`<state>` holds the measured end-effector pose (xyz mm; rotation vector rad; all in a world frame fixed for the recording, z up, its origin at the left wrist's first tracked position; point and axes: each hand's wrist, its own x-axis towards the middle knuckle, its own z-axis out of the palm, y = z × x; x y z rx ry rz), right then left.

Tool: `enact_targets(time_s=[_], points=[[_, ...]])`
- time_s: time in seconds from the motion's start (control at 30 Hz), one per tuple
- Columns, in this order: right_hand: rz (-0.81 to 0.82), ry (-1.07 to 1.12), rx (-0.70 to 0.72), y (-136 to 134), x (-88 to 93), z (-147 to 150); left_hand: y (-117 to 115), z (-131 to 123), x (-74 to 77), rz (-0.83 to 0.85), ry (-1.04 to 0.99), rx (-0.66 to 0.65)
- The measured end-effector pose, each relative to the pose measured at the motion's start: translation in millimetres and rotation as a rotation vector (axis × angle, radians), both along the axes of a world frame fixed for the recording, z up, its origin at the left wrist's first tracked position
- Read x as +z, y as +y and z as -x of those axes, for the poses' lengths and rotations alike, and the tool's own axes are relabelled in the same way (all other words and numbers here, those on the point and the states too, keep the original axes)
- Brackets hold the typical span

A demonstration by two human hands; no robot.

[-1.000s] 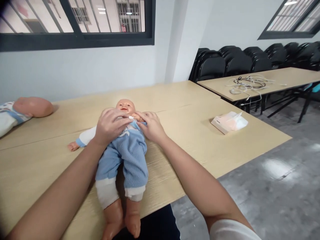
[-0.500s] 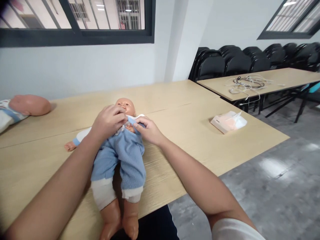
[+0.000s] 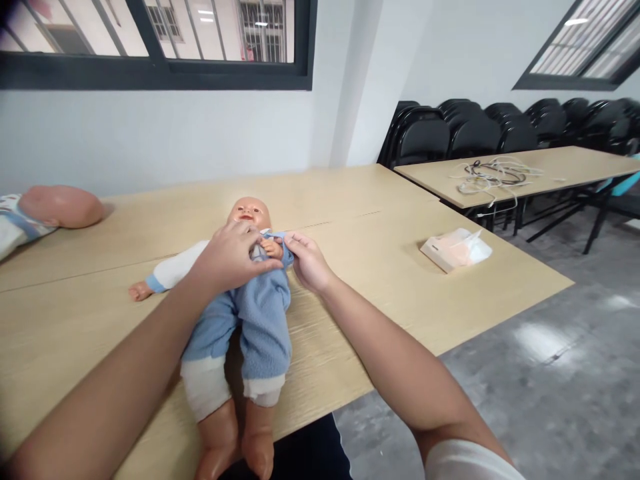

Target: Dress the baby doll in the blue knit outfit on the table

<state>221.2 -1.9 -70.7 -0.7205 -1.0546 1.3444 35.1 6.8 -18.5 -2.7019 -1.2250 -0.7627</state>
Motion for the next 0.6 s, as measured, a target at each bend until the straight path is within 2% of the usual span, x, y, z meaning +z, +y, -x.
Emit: enact_targets(time_s=[0.13,0.33,0.47,0.6], points=[[-0.01,-0.054,-0.009,4.7,1.1,-8.2,2.1,-10.2,-9.2,-0.075,-0.198,0.025],[-0.022,-0.173,0.011,24.4,-4.8,-36.7,-3.4,-6.8,-6.3,-0.172,-0.289,-0.155],[0.051,-0.174,0.054,34.1,-17.9,-50.1,-11.1,-3.9,-4.4,-0.106,-0.342,-0.36],[0.077,-0.136,0.096,38.2,-25.3,-56.0,-17.1,-1.7,-2.2,-0.015,-0.353,-0.419]])
